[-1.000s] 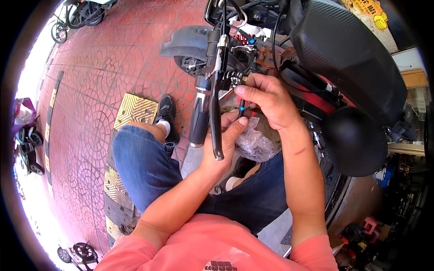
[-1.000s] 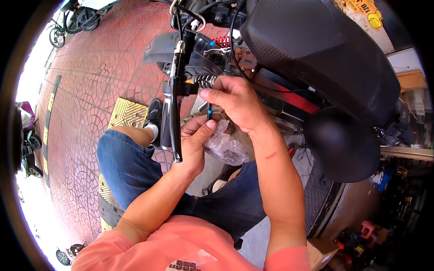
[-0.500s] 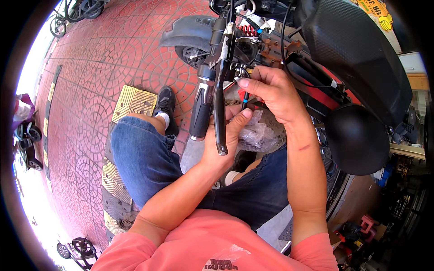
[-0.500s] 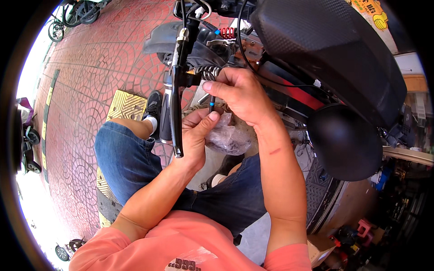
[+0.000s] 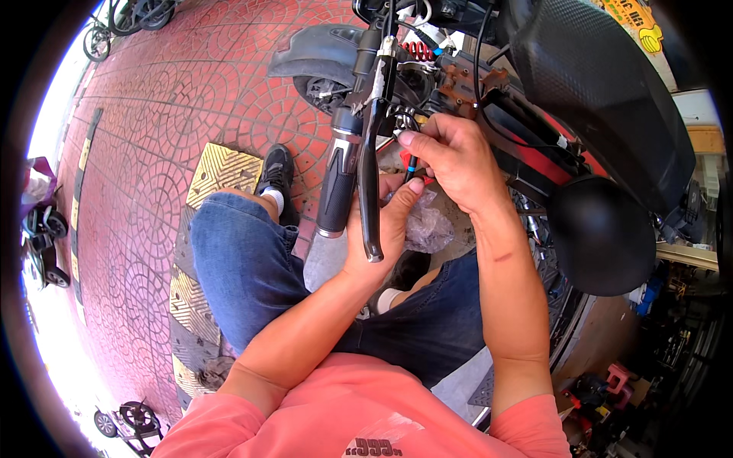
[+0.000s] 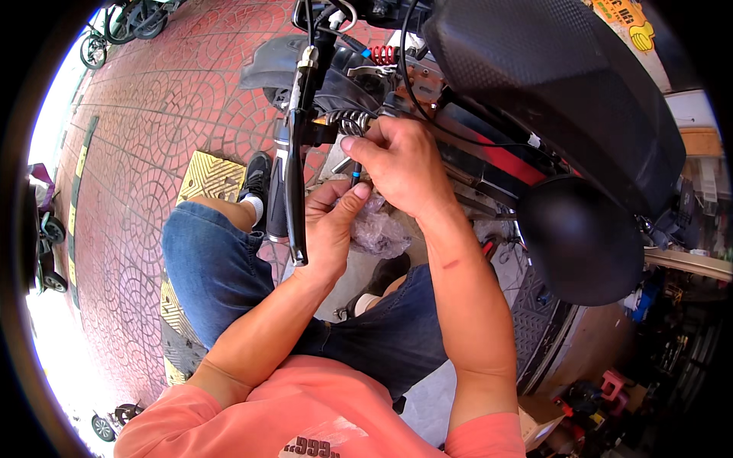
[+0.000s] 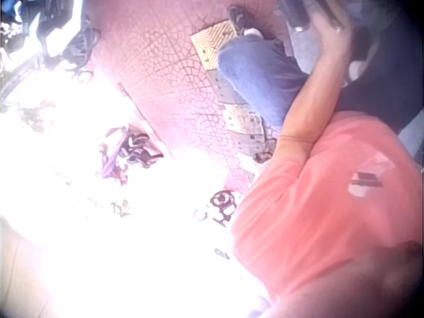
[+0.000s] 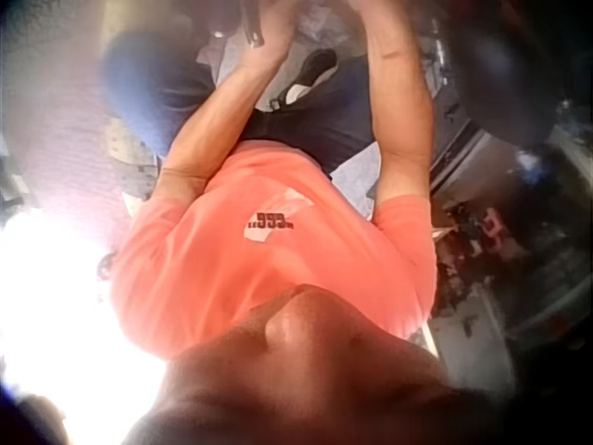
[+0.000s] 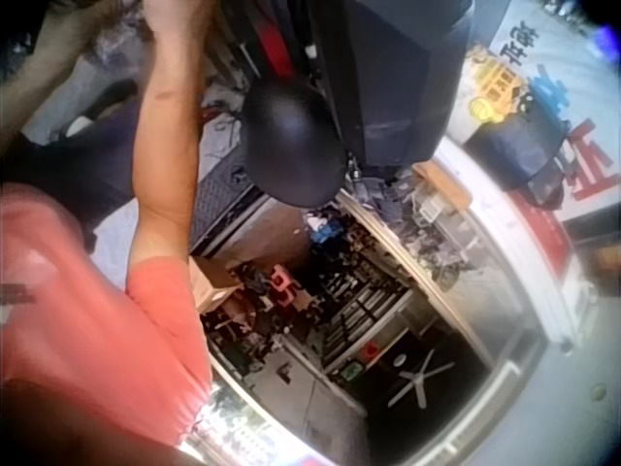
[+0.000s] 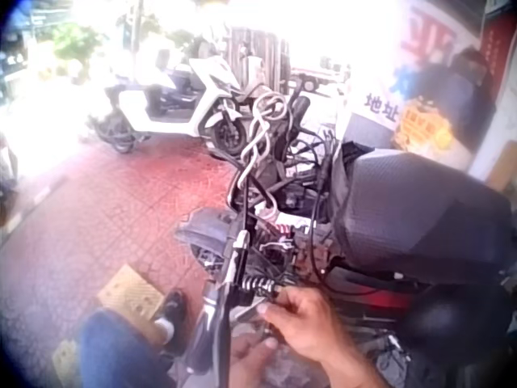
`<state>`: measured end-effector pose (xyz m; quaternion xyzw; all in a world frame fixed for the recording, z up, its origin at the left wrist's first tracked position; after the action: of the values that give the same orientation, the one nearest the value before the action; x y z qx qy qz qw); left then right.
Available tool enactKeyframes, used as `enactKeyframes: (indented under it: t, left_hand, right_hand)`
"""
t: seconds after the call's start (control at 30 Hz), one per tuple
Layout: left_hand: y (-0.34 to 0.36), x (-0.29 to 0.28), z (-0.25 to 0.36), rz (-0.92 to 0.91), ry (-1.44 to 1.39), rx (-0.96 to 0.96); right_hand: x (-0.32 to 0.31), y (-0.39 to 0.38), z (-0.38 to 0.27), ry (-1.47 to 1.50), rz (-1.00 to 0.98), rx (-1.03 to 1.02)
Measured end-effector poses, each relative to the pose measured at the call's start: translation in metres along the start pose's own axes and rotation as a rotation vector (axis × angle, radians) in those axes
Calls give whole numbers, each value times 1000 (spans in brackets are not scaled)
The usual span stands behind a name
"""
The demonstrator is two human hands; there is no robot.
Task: The person unwraps a component from bubble wrap and connects wires to the handlebars of a motorcycle.
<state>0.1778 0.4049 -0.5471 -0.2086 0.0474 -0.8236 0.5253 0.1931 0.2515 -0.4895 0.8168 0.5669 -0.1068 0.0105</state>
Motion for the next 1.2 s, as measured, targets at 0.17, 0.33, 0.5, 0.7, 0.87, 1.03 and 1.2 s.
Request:
enactKeyframes:
  t: [0.17, 0.33, 0.5, 0.7, 0.87, 1.03, 1.2]
  left_hand:
    - [0, 2, 1, -18, -108, -35]
    - [3, 2, -3, -17, -148, -48]
    - [9, 2, -14, 32, -162, -5]
    - [9, 3, -7, -31, -246, -56]
    - [7, 4, 12, -142, -288, -129]
    - [-5, 8, 23, -185, -426, -263]
    - [-16, 5, 42, -252, -543, -274]
  right_hand:
    - [3, -1, -4, 5, 38, -29]
    - [8, -6, 1, 36, 74, -30]
    - [10, -10, 1, 4, 41, -15]
    - [6, -10, 6, 107, 10, 46]
    - [-11, -39, -12, 305, 99, 83]
    - [-24, -103, -28, 111, 92, -115]
    - [-25, -146, -27, -173, 52, -149]
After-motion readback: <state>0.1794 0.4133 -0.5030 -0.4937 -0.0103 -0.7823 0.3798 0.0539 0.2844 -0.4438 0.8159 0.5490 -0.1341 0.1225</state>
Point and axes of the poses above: each hand's wrist, its own y-axis towards the middle knuckle, its own x-axis out of the palm, z = x × y, the point moved 1 cm from there along y, towards the middle knuckle, and after that the axes turned 10 degrees about y, right-handed, at the moved point
